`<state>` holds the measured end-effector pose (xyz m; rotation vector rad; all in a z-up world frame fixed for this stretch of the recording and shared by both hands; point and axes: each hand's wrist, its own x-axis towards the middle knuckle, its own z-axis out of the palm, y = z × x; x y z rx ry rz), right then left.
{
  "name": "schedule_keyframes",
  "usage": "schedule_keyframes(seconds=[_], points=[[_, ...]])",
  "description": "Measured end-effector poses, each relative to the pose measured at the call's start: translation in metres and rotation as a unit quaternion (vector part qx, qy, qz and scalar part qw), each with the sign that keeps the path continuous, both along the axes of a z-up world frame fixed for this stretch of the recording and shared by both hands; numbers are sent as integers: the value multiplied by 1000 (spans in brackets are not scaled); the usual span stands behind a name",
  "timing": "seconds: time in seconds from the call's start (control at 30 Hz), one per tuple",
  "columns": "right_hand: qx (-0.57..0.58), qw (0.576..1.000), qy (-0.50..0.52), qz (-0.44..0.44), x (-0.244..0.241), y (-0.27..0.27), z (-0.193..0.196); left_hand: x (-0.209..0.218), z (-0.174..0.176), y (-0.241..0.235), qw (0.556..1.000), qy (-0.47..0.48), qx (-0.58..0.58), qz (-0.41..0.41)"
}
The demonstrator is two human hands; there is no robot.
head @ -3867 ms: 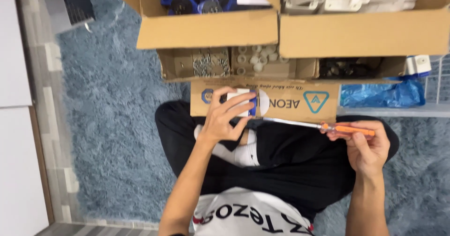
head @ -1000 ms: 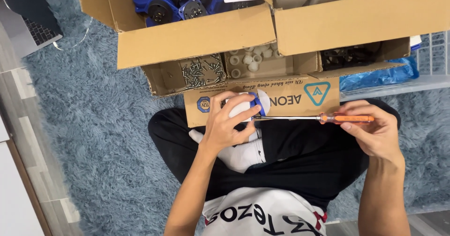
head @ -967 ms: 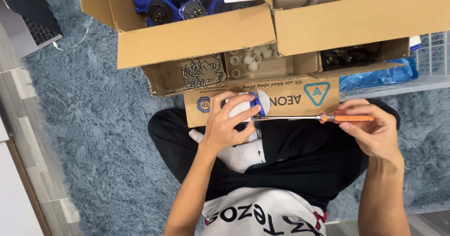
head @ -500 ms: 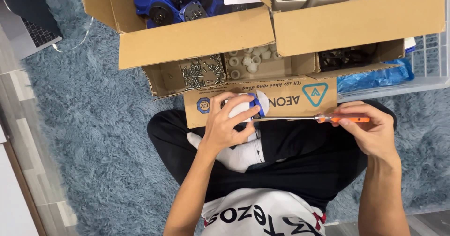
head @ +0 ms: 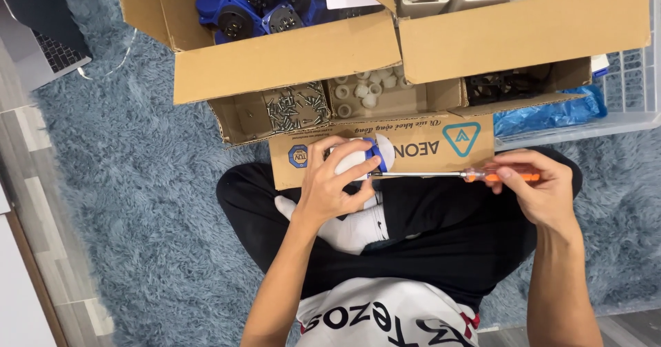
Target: The person sits on the floor and assembles white plastic electrical components using a screwdriver. They pick up parts from a cardboard box, attach blue plastic pieces, and tighten screws to secure the assembly.
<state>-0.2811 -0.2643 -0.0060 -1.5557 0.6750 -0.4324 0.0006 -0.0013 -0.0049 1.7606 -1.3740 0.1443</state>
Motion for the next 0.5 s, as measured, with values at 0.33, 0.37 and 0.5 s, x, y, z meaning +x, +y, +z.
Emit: schedule_keyframes(seconds=[0.33,0.37,0.5], points=[[-46,996,-52,58,-1,-4,7,-2,0,0,1000,2,2,-2],[-29,999,7,39,2,0,13,-2,1,-1,1000,5,-1,3],[-7,997,78,-17,13,6,20,-6,2,-5,999,14,-24,22]])
